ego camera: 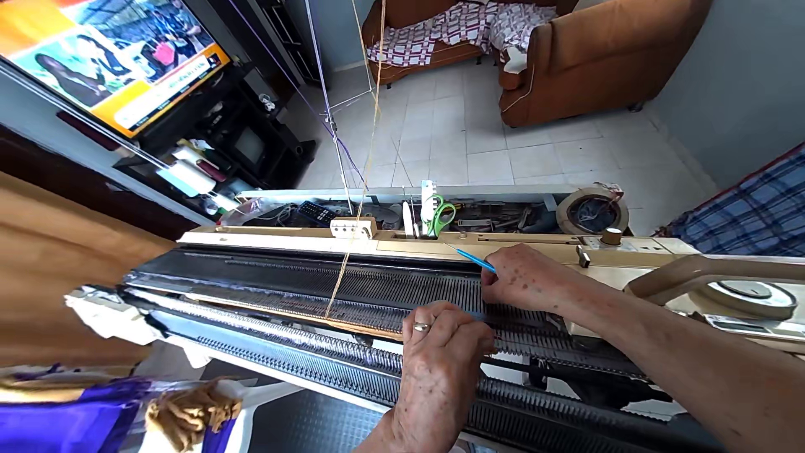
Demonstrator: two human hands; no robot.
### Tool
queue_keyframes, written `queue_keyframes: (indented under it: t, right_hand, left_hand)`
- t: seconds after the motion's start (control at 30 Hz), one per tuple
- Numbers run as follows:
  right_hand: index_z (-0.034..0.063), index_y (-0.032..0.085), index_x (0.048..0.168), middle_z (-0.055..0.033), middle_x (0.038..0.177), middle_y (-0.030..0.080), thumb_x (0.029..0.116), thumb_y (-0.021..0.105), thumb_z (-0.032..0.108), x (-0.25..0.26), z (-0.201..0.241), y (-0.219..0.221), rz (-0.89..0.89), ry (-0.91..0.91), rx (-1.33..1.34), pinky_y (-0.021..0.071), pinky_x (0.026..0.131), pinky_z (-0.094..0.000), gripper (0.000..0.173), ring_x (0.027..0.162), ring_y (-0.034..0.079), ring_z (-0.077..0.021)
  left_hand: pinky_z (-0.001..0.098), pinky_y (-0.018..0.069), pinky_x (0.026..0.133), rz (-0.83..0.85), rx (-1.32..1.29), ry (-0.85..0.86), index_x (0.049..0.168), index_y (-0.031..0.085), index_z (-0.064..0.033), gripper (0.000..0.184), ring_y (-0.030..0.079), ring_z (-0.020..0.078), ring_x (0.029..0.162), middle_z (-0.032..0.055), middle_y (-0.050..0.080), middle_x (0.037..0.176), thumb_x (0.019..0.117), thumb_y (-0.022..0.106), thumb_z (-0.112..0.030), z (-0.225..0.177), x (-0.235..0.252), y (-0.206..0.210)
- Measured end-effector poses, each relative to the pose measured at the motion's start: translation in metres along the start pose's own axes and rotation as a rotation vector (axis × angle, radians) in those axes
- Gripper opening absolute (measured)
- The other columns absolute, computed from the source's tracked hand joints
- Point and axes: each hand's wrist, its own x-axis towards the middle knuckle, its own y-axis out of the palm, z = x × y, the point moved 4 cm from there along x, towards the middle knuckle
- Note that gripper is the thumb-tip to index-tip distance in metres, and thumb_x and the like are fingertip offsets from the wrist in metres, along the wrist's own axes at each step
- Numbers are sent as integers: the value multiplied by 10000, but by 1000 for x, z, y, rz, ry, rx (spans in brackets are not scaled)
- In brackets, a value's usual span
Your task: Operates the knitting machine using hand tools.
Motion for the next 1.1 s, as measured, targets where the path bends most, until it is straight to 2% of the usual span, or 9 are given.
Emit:
queue_keyframes:
  t: [0.17,0.37,0.57,0.7,0.8,0.9,0.97,1.0,1.1]
  right_hand:
    - [32,708,1088,-152,982,689,1011,642,200,3,-3,3,-55,43,-13,517,829,-463,196,956,665,-293]
    - [33,713,998,-138,897,670,984,665,186,2,-6,-1,-24,46,-15,503,762,-452,160,878,651,-276]
    - [41,712,1010,-129,889,661,991,675,213,0,-4,-2,14,36,-11,490,764,-439,177,867,636,-263]
    - [43,702,1027,-137,930,675,1017,617,187,1,-5,0,-24,49,-33,504,792,-448,167,909,656,-281]
    - [48,701,1030,-131,937,678,1018,616,186,1,-6,0,-23,55,-40,508,798,-438,162,917,658,-272]
    - [54,701,1034,-127,930,675,1017,618,191,2,-6,1,-20,64,-45,507,794,-434,162,914,657,-264]
    - [58,710,1037,-122,933,682,1017,617,191,1,-6,0,-22,73,-55,510,796,-428,163,913,660,-262]
    - [59,710,1039,-123,939,683,1019,615,191,1,-5,0,-18,73,-65,511,800,-429,164,920,662,-265]
    - [63,702,1021,-118,917,674,1023,610,193,1,-5,0,-20,42,-83,505,795,-428,159,905,655,-260]
  left_hand:
    - [308,441,928,20,-74,10,884,715,-159,186,648,140,1027,-41,737,902,1002,588,-225,-2,-4,-2]
    - [318,458,887,44,-104,-31,891,716,-151,156,664,134,971,-52,733,853,975,587,-177,-4,3,3]
    - [308,461,881,31,-175,-73,898,714,-130,163,660,110,930,-46,720,827,983,580,-167,-2,4,3]
    - [296,440,954,70,-269,-22,910,690,-122,173,635,139,1017,-12,715,862,1013,563,-178,-8,-12,-4]
    - [296,400,964,97,-179,51,921,709,-159,154,609,148,1057,-39,734,907,1000,580,-126,-13,-34,-6]
    - [271,407,901,75,-94,118,956,717,-173,153,595,143,996,-50,732,941,992,585,-103,-10,-51,1]
    - [250,439,867,56,-88,63,1023,687,-141,73,608,132,936,-35,722,913,999,620,-157,-10,-55,2]
    - [238,462,855,43,-80,14,1047,697,-116,113,620,135,895,-20,721,878,978,653,-193,-11,-55,2]
    - [259,507,764,44,-3,-91,1005,770,-88,180,649,165,795,14,725,816,935,673,-222,-15,-50,5]
